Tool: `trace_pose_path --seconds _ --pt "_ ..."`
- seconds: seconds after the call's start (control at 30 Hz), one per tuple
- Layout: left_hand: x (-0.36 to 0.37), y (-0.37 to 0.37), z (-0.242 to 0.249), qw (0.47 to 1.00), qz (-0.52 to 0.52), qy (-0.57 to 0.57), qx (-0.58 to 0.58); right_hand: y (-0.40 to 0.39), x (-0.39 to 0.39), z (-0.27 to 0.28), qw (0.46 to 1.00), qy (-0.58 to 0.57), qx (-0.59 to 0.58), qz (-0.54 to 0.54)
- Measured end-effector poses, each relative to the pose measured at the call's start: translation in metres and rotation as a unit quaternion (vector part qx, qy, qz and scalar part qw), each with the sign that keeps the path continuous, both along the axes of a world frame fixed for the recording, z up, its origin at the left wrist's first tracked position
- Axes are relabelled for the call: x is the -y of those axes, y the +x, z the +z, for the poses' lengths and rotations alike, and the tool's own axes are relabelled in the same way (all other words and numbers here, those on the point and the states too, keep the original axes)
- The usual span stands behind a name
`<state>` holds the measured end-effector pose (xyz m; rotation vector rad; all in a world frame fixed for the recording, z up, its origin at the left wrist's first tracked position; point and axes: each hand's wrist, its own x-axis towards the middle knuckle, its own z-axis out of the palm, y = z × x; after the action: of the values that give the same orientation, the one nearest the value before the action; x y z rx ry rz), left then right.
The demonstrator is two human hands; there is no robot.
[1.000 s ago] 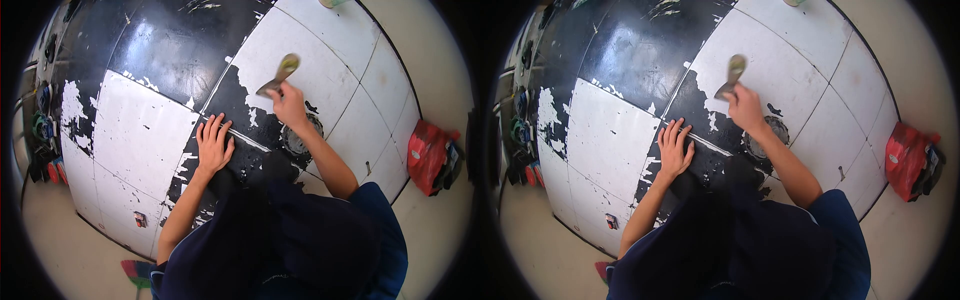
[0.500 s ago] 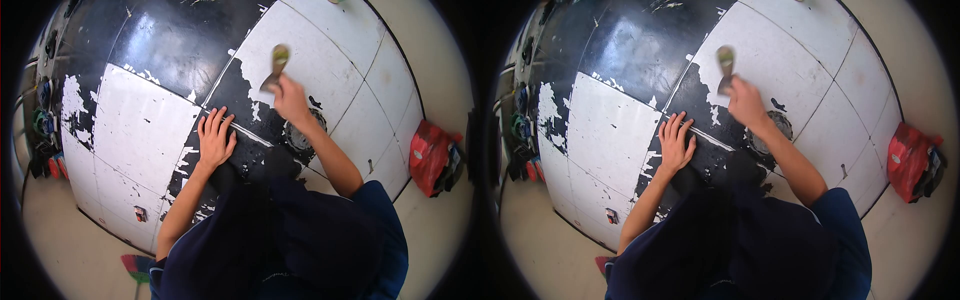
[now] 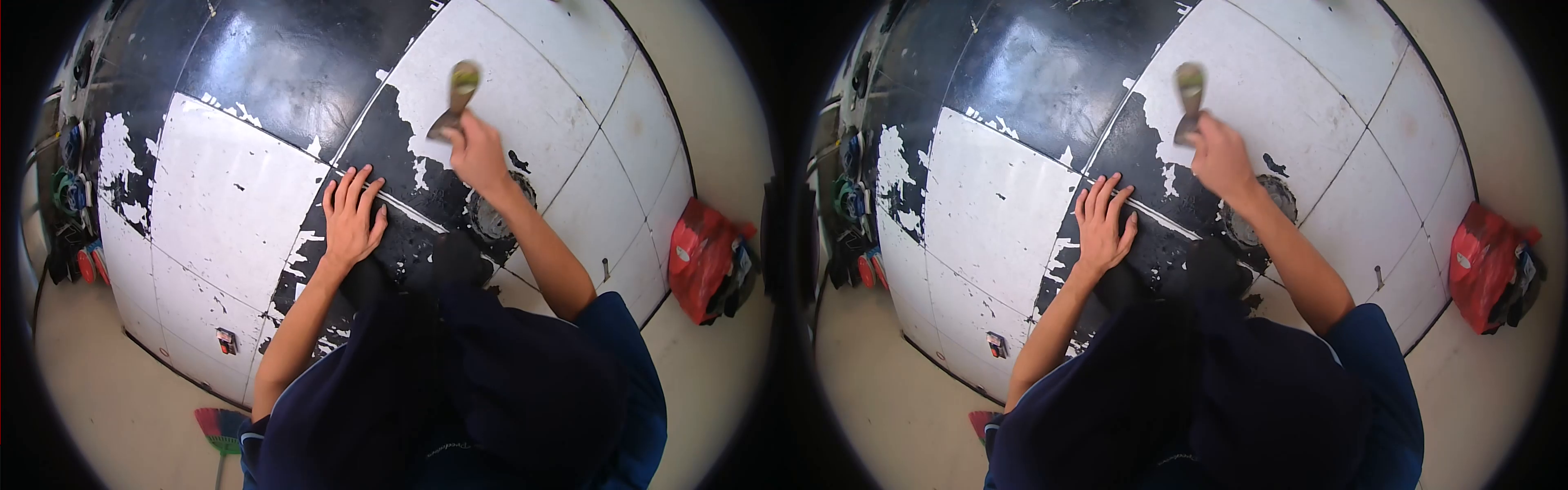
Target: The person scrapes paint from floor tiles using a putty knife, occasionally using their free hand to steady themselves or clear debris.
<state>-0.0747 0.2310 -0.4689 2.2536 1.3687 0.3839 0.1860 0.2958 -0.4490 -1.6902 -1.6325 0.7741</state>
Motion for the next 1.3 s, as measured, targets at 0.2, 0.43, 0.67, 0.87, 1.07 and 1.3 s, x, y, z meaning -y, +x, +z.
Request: trace_pose_path --seconds 0.2,0.43,0.67,0.87,1.07,1.3 --pt "0.0 0.0 0.0 1.0 -0.004 0.001 -0.003 -0.004 0.007 -0.003 0.997 0.065 0.028 0.037" --pt "-0.003 0.002 0.002 1.0 0.0 0.0 -0.005 -0.005 0.01 -0.005 0.996 0.022 0.032 0.078" --pt "-0.004 0.001 0.001 1.0 -0.001 0.004 -0.006 -0.007 0.012 -0.009 0.997 0.035 0.012 0.063" --pt "-0.001 0.001 0.001 1.0 0.003 0.007 -0.002 -0.003 0.013 -0.012 1.0 -0.023 -0.008 0.014" --pt "0.003 0.0 0.001 1.0 0.005 0.002 -0.005 -0.005 0.018 0.002 0.997 -0.062 -0.033 0.026" --pt "0.003 0.001 0.001 1.0 0.009 -0.002 -0.007 0.001 0.013 -0.013 0.999 0.021 -0.012 0.039"
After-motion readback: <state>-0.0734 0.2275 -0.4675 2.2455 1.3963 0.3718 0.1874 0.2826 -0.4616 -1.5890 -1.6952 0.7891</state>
